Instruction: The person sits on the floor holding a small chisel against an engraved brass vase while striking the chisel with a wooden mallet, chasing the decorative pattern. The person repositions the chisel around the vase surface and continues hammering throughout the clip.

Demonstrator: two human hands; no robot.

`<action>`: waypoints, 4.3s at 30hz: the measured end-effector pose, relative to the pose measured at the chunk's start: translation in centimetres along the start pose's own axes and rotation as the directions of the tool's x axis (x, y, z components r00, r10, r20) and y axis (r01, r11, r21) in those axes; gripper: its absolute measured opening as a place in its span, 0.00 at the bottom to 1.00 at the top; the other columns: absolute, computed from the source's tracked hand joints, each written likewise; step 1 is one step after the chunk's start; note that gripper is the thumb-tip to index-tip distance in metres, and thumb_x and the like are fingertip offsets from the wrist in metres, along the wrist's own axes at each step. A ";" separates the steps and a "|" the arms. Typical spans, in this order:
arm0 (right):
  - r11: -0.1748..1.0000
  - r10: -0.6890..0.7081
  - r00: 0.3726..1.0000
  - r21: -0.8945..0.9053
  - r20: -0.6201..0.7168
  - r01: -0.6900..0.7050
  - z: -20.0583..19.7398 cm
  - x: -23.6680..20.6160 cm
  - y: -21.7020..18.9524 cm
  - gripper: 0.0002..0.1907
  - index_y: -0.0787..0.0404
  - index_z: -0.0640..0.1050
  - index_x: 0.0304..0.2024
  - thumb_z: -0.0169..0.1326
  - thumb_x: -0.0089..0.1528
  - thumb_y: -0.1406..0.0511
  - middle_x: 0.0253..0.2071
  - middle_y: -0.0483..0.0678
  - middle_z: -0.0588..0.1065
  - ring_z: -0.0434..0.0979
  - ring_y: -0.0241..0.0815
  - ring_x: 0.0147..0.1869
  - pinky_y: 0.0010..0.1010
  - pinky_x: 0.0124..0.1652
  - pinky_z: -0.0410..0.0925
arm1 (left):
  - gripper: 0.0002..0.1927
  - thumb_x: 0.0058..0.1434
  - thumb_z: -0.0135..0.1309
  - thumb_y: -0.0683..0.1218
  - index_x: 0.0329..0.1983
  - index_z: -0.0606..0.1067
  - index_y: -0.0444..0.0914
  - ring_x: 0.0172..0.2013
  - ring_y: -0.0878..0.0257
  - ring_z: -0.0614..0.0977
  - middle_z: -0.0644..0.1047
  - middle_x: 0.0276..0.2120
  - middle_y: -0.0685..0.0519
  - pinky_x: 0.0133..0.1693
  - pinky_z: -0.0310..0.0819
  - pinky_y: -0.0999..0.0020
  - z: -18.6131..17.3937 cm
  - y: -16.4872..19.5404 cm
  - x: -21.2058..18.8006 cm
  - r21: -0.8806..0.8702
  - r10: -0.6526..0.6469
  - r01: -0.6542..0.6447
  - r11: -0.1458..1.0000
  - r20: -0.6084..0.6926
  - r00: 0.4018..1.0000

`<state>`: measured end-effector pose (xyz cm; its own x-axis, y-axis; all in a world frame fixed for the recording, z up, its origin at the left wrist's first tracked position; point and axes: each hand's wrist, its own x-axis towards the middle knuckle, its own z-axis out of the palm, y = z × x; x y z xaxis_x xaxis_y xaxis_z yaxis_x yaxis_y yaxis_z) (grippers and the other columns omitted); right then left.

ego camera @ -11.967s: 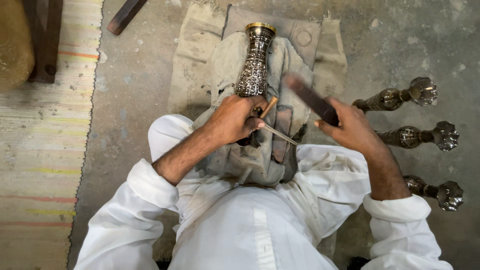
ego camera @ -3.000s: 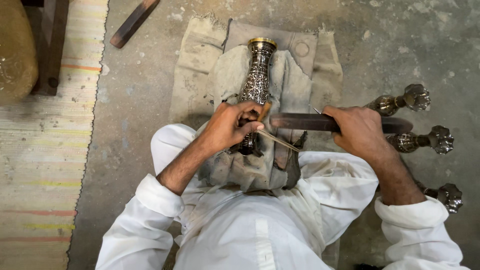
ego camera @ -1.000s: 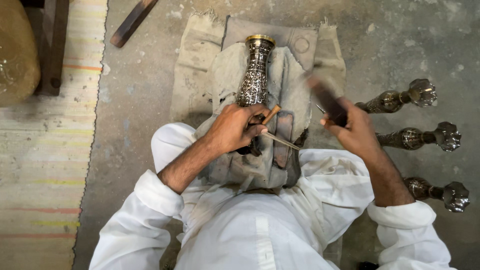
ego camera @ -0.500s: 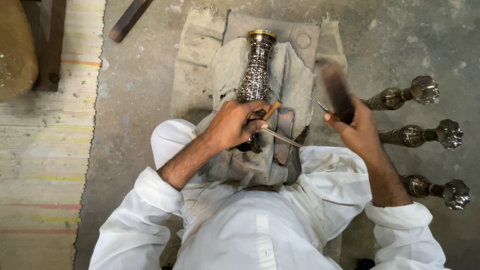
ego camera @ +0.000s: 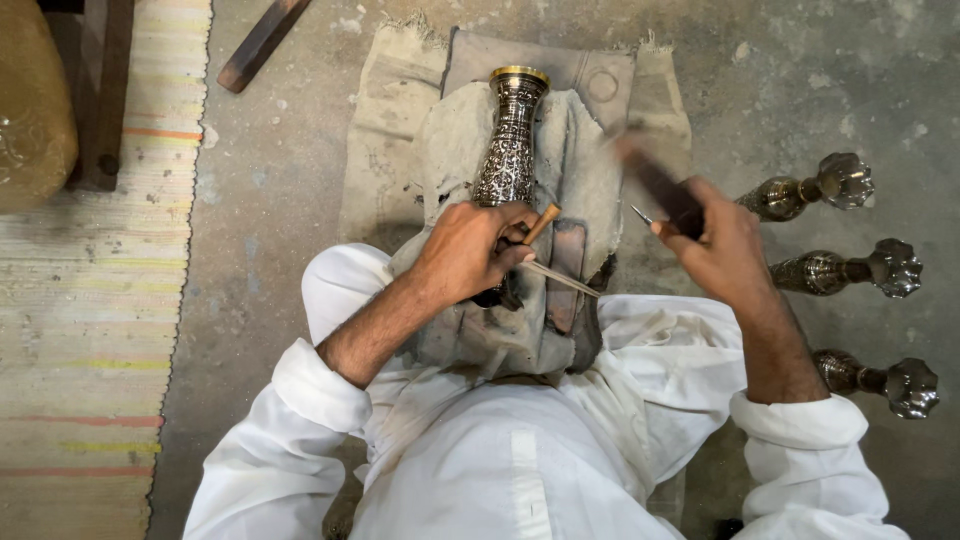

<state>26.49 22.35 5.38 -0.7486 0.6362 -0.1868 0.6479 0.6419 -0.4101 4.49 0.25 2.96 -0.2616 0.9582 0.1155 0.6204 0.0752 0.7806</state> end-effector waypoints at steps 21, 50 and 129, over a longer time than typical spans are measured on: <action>0.852 -0.218 0.956 0.441 -0.195 0.284 11.4 -6.6 -8.1 0.29 0.64 0.77 0.40 0.76 0.45 0.57 0.31 0.51 0.78 0.79 0.44 0.31 0.35 0.32 0.72 | 0.18 0.64 0.61 0.37 0.55 0.72 0.32 0.36 0.67 0.87 0.85 0.35 0.49 0.38 0.84 0.73 1.8 -4.4 -4.9 -0.809 -0.392 0.045 0.586 -0.234 0.890; 0.492 -0.009 0.948 0.826 0.318 -0.273 9.2 -4.4 0.7 0.21 0.61 0.77 0.49 0.65 0.56 0.62 0.32 0.40 0.76 0.77 0.32 0.34 0.27 0.35 0.71 | 0.21 0.57 0.67 0.42 0.53 0.76 0.36 0.32 0.65 0.87 0.86 0.32 0.49 0.35 0.80 0.67 -0.5 -1.0 -0.9 -0.293 -0.119 0.135 0.946 0.073 0.990; 0.936 -0.073 0.997 0.346 0.023 0.060 -0.5 2.5 -0.6 0.17 0.62 0.73 0.47 0.65 0.61 0.64 0.31 0.44 0.74 0.72 0.36 0.33 0.33 0.33 0.67 | 0.19 0.60 0.65 0.42 0.53 0.76 0.36 0.24 0.68 0.82 0.83 0.24 0.51 0.30 0.76 0.68 -0.3 -1.5 -2.3 -0.361 -0.127 0.132 0.923 0.038 0.991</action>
<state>24.26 23.81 5.65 -0.7967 0.5779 -0.1768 0.5127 0.4914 -0.7041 3.91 -2.12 1.67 -0.3096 0.9508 -0.0077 0.2714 0.0961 0.9577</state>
